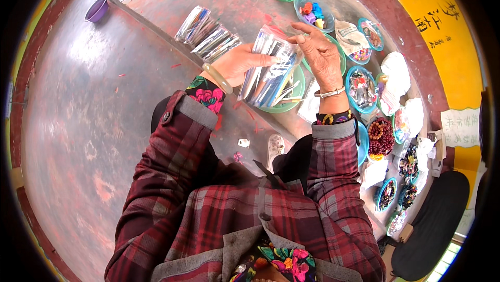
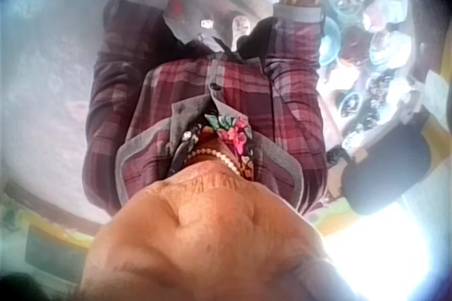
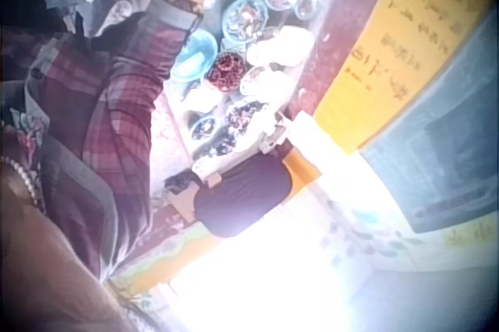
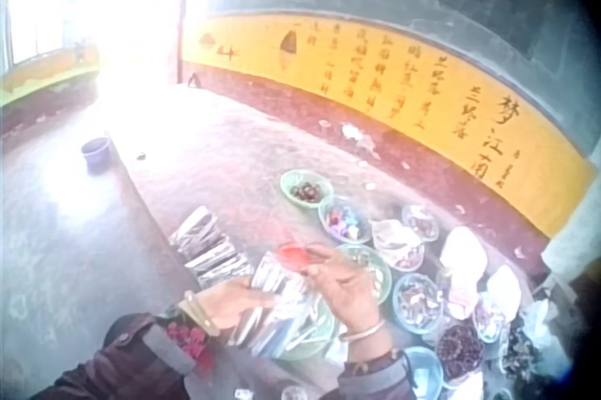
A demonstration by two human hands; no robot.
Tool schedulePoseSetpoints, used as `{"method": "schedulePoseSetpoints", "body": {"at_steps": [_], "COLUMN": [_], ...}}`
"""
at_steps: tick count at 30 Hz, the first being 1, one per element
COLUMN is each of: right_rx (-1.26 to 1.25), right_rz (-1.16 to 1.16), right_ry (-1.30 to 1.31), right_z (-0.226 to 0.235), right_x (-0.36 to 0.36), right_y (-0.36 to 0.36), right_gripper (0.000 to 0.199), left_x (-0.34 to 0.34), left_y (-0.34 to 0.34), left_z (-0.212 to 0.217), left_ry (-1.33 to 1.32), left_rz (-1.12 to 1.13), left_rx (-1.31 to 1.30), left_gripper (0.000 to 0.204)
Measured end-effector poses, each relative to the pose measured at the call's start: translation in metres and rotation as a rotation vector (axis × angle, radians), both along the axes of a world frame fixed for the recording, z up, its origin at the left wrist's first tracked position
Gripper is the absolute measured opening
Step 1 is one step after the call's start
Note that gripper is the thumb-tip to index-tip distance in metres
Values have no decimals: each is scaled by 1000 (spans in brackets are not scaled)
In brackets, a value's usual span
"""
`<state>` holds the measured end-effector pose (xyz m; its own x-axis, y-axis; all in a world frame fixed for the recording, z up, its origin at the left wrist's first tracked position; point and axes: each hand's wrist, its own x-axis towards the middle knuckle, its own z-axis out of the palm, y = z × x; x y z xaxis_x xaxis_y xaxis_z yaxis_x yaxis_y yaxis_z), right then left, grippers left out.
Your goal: The person sits on the floor and repeatedly picks up small, colorful sticks from a green bowl, placing them one by one into a clear plastic bag held in the left hand. The task involves sorting and packing these items into a single container.
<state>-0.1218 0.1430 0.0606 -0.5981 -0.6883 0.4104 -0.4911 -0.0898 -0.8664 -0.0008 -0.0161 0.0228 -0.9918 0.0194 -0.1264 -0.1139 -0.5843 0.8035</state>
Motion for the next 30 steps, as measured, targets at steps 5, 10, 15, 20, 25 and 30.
{"method": "schedulePoseSetpoints", "body": {"at_steps": [5, 10, 15, 20, 25, 30], "right_rx": [55, -33, 78, 713, 1205, 1209], "right_rz": [-50, -54, -234, -86, -299, -135], "right_ry": [221, 27, -186, 153, 155, 495], "right_z": [-5, -6, -44, -129, -189, -204], "right_x": [-2, -2, -37, -79, -67, -48], "right_y": [-2, -2, 9, 12, 8, 6], "right_gripper": [20, 23, 25, 28, 26, 21], "left_x": [0, -1, -1, 4, 5, 3], "left_y": [-3, -7, -12, -20, -20, -23], "left_z": [0, 1, 15, 19, 20, 16], "left_ry": [3, 57, 110, 107, 77, 52], "left_rz": [-26, 46, 232, 290, 269, 236], "left_rx": [14, -29, -83, -71, -56, -53], "left_gripper": [32, 27, 25, 23, 21, 23]}}
